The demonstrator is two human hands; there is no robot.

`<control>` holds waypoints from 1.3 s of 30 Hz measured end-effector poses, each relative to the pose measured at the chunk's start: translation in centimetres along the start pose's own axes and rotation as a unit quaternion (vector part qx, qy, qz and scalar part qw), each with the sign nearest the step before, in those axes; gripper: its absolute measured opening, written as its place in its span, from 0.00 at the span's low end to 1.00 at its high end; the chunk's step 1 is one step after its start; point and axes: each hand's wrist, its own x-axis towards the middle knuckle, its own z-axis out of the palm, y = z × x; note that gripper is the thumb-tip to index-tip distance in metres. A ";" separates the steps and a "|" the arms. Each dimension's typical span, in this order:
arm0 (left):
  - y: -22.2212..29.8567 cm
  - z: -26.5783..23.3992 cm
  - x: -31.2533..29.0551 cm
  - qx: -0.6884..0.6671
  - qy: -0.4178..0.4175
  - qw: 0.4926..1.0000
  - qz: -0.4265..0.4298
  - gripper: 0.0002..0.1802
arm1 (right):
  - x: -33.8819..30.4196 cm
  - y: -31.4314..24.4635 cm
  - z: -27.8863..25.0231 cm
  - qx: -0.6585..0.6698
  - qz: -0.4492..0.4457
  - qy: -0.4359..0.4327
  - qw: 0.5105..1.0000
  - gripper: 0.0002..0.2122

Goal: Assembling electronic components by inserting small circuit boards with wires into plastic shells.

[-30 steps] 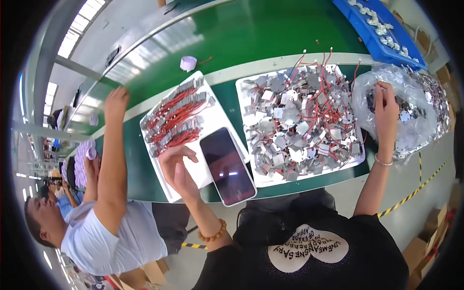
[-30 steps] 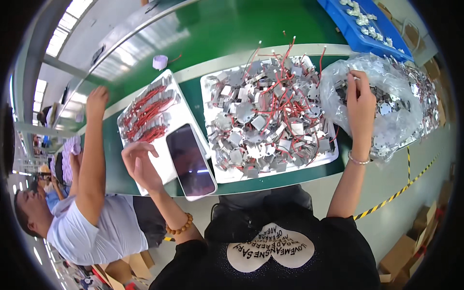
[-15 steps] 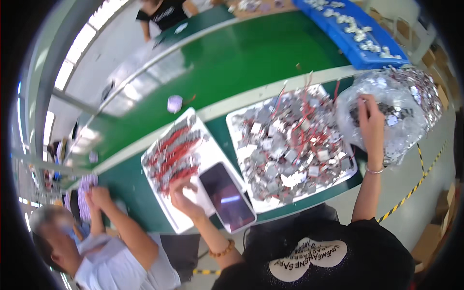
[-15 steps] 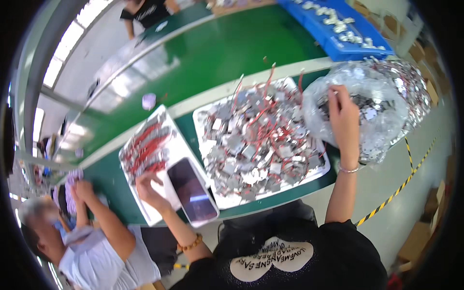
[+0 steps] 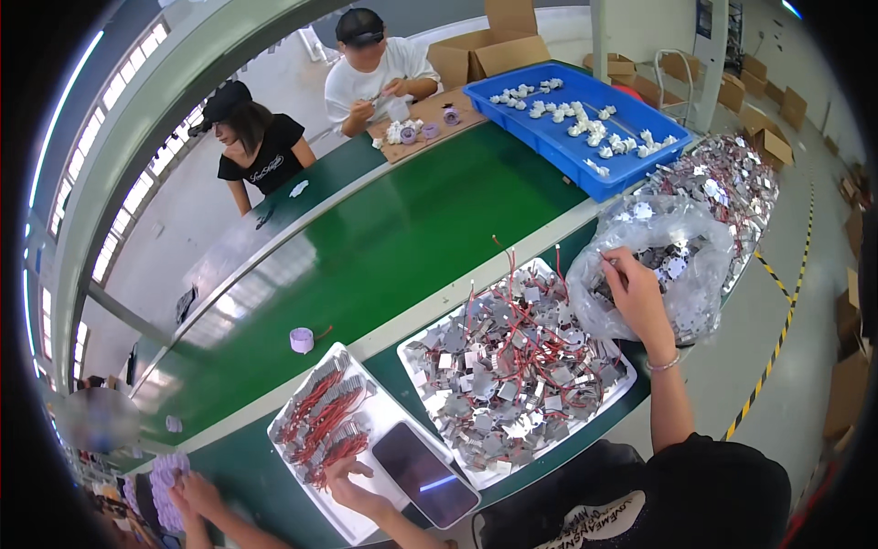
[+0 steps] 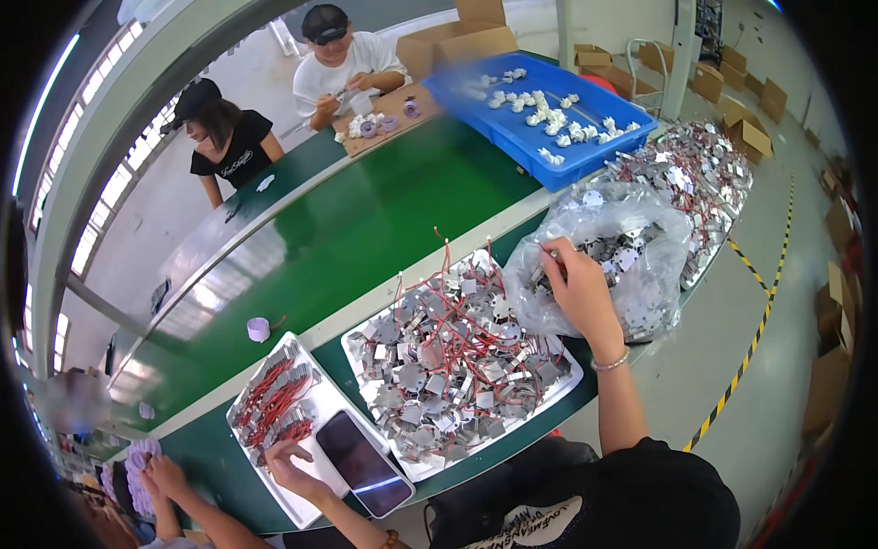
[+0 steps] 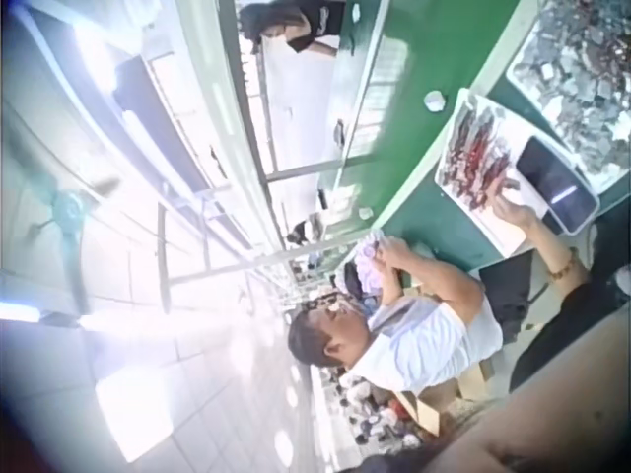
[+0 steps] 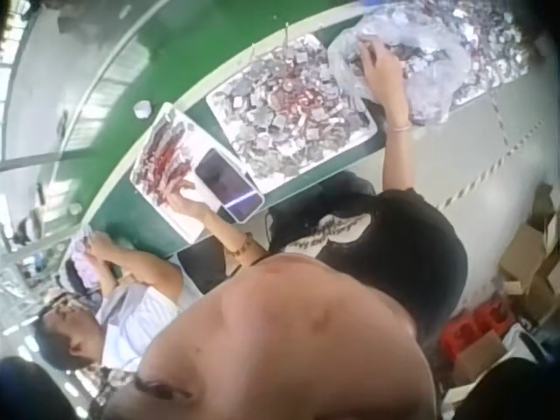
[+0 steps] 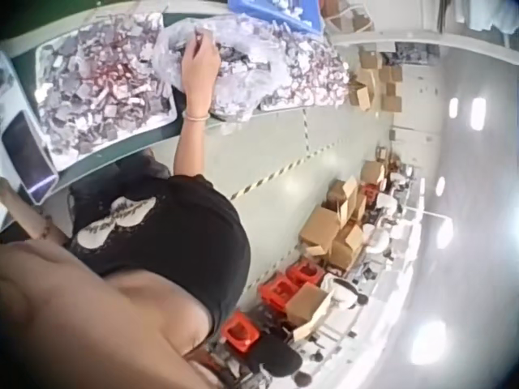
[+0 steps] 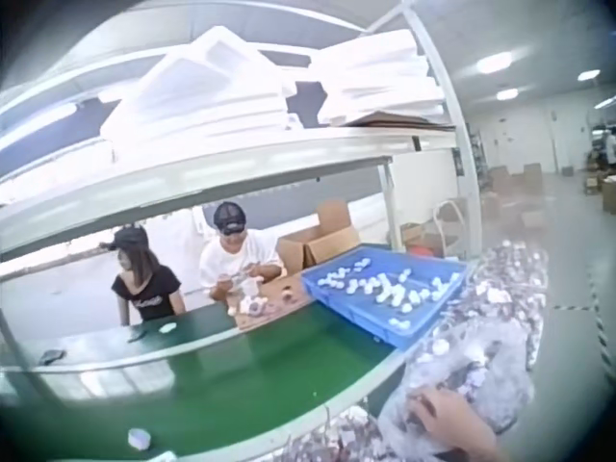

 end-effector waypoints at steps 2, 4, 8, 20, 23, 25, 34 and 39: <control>0.4 0.0 0.4 0.001 -0.009 1.000 0.005 0.21 | 0.2 -0.1 0.2 0.002 0.000 -0.003 1.000 0.05; 0.9 0.1 0.5 0.005 -0.017 1.000 0.007 0.19 | 0.2 -0.2 0.3 0.010 0.005 -0.001 1.000 0.05; 1.2 0.1 0.4 -0.026 -0.018 0.999 -0.023 0.22 | 0.2 0.0 0.7 0.016 0.001 0.002 1.000 0.05; 1.8 0.2 0.4 -0.022 -0.043 0.999 0.012 0.19 | 0.3 -0.2 0.5 0.013 -0.013 -0.004 1.000 0.05; 1.8 0.2 0.4 -0.024 -0.046 0.999 0.013 0.19 | 0.3 0.0 0.7 0.024 -0.028 0.008 0.999 0.05; 1.7 0.1 0.3 -0.027 -0.050 0.998 0.011 0.19 | 0.2 0.1 0.7 0.020 -0.032 0.011 0.999 0.05; 1.9 0.1 0.1 -0.030 -0.076 0.996 0.023 0.21 | 0.3 -0.2 0.4 0.011 -0.028 0.006 1.000 0.04; 1.8 0.2 0.2 -0.034 -0.078 0.996 0.032 0.21 | 0.3 -0.4 0.4 0.009 -0.019 0.001 1.000 0.04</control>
